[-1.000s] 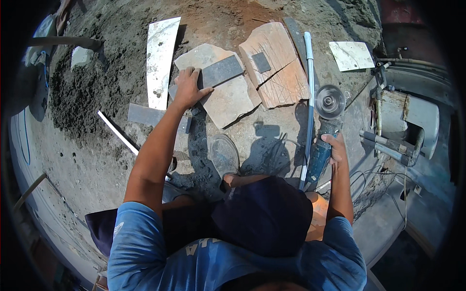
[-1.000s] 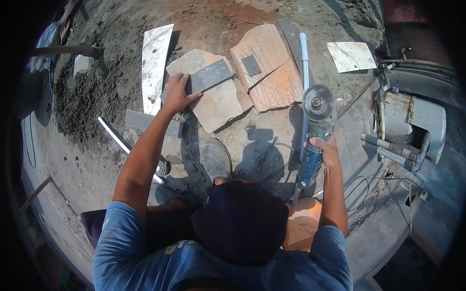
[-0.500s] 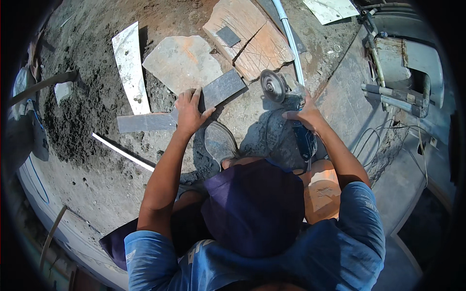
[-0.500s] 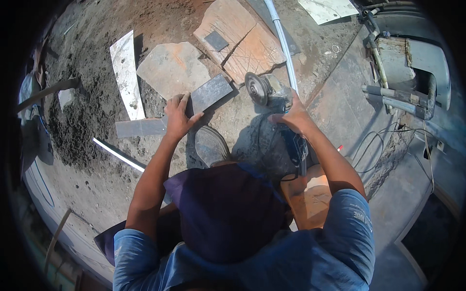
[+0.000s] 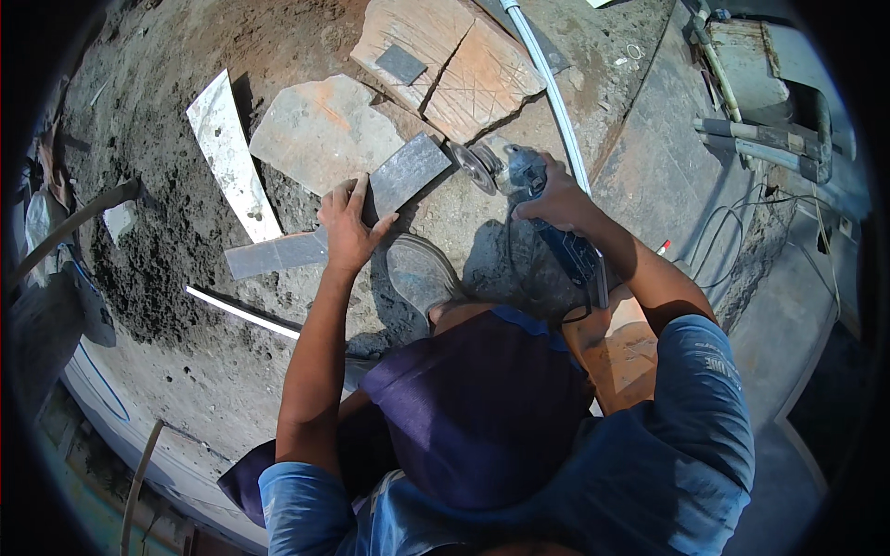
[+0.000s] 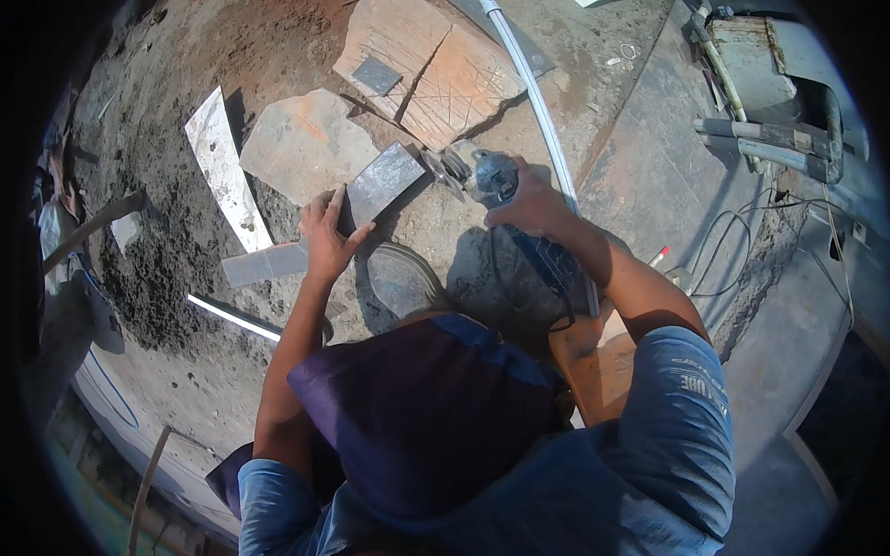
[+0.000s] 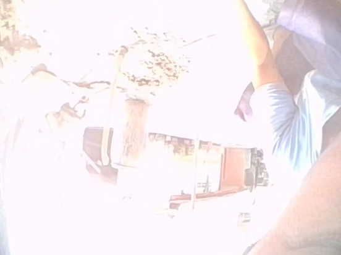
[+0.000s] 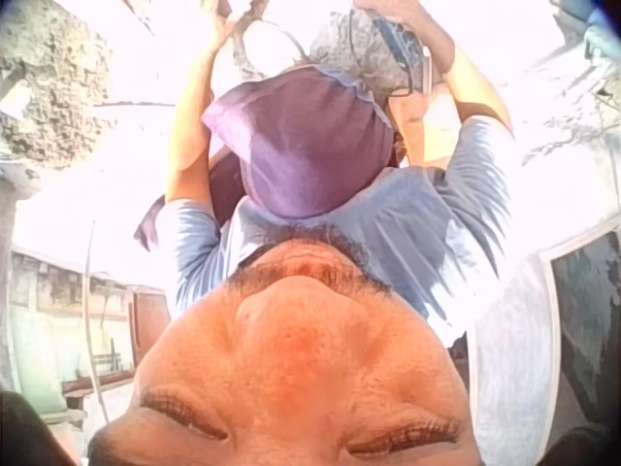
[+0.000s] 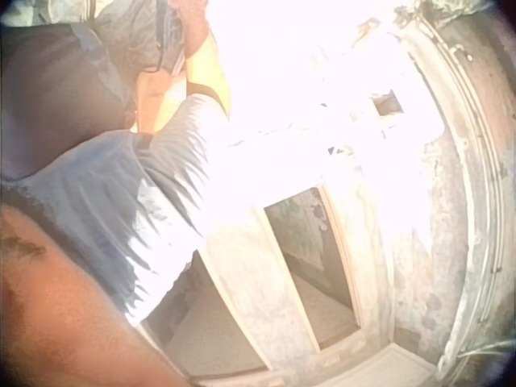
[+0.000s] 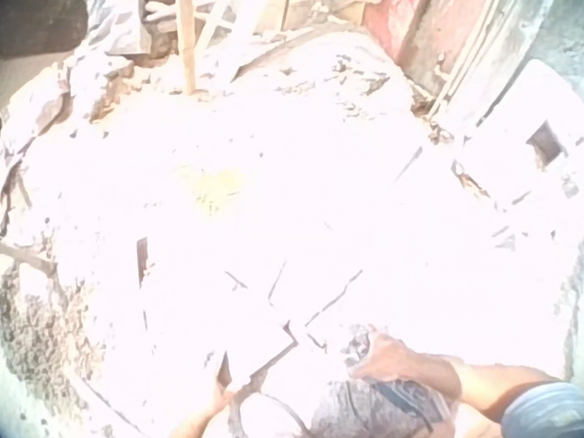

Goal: The person uses an angle grinder to cut rectangular tiles on a construction site. They hold the tiles with one hand and guide the grinder with the other, cutting multiple pieces and placing them aside.

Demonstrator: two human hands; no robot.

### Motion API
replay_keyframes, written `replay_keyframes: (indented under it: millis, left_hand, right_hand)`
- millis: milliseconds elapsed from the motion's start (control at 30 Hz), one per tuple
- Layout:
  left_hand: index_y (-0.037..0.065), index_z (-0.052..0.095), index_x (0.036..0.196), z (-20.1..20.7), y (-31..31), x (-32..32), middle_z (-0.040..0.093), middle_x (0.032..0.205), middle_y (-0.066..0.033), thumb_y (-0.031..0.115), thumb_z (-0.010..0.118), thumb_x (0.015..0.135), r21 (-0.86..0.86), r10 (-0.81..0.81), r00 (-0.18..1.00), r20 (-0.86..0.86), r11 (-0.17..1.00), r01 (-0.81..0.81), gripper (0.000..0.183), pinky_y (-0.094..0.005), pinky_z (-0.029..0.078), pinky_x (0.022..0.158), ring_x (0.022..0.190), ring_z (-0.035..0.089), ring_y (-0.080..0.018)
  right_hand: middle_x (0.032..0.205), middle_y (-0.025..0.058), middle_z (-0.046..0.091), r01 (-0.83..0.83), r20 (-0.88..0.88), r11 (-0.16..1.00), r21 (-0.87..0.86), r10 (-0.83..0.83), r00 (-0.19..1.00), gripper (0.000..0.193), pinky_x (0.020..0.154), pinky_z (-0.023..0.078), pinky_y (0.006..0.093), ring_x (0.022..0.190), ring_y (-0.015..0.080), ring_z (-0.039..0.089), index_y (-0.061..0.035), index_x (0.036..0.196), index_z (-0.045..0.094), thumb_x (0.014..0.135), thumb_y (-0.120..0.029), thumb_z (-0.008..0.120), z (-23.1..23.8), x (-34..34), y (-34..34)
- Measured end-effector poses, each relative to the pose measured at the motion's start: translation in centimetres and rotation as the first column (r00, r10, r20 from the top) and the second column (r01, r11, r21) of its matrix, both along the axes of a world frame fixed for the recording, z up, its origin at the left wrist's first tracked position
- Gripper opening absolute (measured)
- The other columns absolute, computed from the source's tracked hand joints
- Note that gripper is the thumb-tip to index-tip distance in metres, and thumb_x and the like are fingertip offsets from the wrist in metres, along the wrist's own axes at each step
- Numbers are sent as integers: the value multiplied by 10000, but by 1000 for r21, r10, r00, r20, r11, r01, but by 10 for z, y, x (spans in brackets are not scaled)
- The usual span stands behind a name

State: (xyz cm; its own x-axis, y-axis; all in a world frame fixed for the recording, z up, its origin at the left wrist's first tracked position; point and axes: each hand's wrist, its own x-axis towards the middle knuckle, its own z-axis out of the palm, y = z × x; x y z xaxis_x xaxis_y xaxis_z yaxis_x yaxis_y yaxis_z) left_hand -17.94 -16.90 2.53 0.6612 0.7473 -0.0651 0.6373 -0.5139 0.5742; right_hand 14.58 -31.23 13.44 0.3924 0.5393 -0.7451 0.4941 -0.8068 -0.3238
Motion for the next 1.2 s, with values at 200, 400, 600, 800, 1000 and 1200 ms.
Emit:
replay_keyframes:
  millis: [200,400,600,800,1000,1200]
  left_hand:
    - [92,560,1453,4,3,1,538,1331,-143,399,870,730,-19,-4,999,-32,1000,3,844,-508,338,1074,1235,469,-357]
    - [97,563,1452,2,6,3,539,1318,-139,423,863,726,-4,-15,999,-42,1000,15,851,-499,350,1050,1217,476,-352]
    - [97,532,1469,4,8,10,515,1345,-139,386,881,708,-60,-4,997,-80,998,-1,886,-511,314,1076,1248,459,-351]
    - [121,533,1475,9,7,31,513,1367,-134,412,880,719,-17,0,997,-71,1000,-1,881,-514,307,1084,1251,457,-352]
    - [130,582,1442,12,11,41,522,1370,-127,407,881,722,-95,16,993,-115,995,-27,827,-512,310,1082,1246,459,-344]
    - [136,591,1438,12,10,40,531,1364,-118,395,885,712,-91,22,993,-119,995,-33,824,-508,316,1077,1238,460,-341]
  right_hand:
    - [1356,281,583,-12,-14,1000,14,12,1000,1265,1040,485,382,1226,381,605,4,1600,200,594,-367,870,-9,0,-3]
    - [1312,286,615,-3,-77,1000,22,5,997,1269,1040,487,384,1211,387,621,10,1598,200,596,-378,875,-17,7,-8]
    - [1277,267,642,18,-72,998,64,-13,997,1248,1031,492,376,1180,381,640,16,1588,212,599,-344,883,-22,9,-12]
    - [1263,250,652,53,-103,996,71,-45,994,1194,1020,494,379,1174,370,645,22,1557,248,603,-307,886,-5,4,-1]
    - [1252,258,650,40,-105,996,80,-31,994,1186,1020,495,383,1169,382,642,21,1547,261,598,-317,886,-17,7,-7]
    - [1298,279,617,-14,-44,1000,-3,14,999,1244,1043,485,387,1214,389,612,34,1578,223,594,-347,884,-9,4,0]
